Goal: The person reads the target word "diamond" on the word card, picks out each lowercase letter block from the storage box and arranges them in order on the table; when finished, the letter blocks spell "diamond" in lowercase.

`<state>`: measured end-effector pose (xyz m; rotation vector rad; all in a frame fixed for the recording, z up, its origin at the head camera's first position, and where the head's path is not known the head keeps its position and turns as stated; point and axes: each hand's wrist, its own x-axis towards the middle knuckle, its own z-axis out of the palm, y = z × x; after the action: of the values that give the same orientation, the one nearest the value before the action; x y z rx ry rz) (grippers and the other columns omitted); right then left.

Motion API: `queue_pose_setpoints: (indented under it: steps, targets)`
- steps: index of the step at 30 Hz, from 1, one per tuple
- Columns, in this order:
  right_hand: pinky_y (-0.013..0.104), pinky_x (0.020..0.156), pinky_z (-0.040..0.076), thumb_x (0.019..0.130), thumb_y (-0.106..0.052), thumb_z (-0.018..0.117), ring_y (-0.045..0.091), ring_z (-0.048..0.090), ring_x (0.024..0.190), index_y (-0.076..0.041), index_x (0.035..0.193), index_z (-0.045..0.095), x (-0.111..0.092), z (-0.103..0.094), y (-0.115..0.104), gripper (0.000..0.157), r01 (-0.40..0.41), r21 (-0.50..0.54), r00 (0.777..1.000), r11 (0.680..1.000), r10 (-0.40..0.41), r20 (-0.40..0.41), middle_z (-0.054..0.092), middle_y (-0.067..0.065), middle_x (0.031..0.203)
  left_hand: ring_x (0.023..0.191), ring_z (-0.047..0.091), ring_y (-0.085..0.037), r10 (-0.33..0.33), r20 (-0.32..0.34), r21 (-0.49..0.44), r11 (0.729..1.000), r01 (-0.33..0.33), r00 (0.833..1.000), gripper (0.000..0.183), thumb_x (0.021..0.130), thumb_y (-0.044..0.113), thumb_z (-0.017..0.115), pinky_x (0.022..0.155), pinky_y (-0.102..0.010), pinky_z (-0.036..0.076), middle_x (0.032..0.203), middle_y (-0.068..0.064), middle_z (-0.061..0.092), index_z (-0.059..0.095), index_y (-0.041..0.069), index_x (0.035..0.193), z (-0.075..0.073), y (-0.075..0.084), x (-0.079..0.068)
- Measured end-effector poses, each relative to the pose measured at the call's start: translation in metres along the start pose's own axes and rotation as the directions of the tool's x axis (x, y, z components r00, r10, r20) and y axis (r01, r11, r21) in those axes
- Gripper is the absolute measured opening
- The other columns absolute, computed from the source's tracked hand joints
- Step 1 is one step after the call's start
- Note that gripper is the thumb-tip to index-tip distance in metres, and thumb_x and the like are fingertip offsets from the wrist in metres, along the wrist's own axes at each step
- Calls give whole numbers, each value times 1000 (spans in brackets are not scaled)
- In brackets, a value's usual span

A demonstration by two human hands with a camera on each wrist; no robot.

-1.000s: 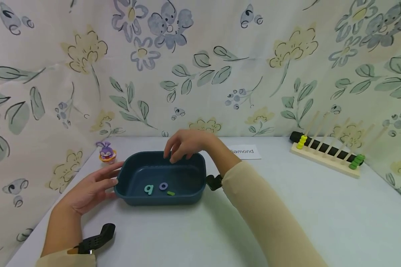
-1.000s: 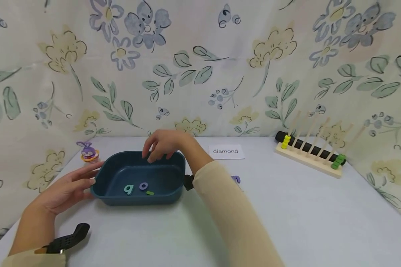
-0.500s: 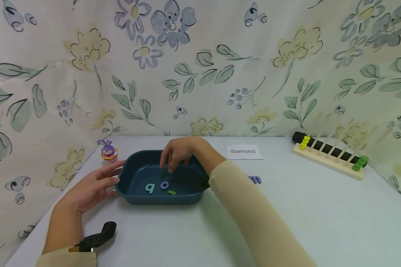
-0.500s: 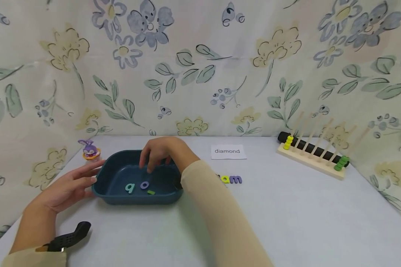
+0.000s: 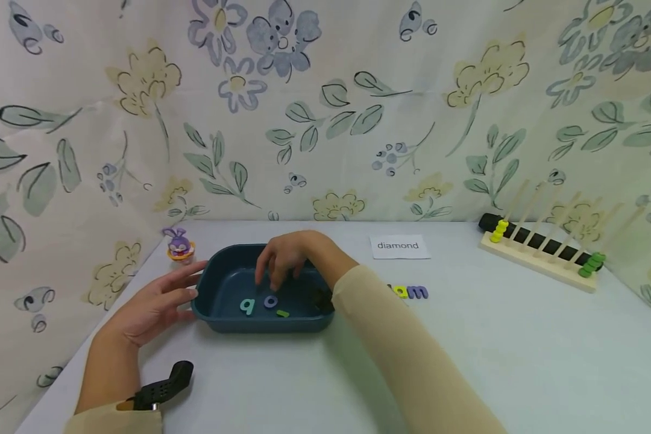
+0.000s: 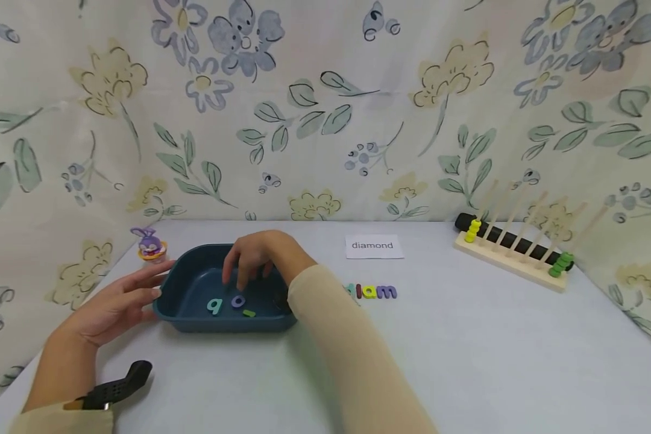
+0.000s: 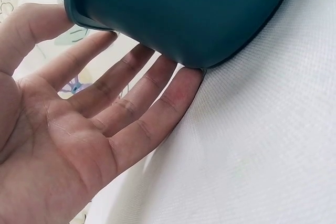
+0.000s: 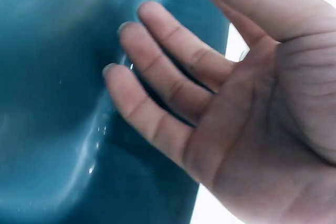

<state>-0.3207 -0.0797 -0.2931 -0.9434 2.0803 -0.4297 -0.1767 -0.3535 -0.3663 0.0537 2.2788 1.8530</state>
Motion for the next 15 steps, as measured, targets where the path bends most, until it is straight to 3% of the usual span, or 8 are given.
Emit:
queue_pose_setpoints:
  steps: [10,15]
  targets:
    - [36,89,55,89,-7,79,14,60,106,-25,113,78,15,13,4,30,-24,-11,996,1000,25,91,67,-3,112,126,55,-14,-11,6,-7,1000,11,1000,67,104,24,60,96,-38,56,169,-19,22,30,21,164,5,2,0]
    - [36,89,54,88,-7,81,14,56,111,-28,107,79,19,15,0,28,-47,-59,995,997,52,86,64,-6,117,127,56,-15,-11,4,-5,1000,11,1000,67,104,24,60,97,-38,56,169,-20,22,29,20,164,3,2,0]
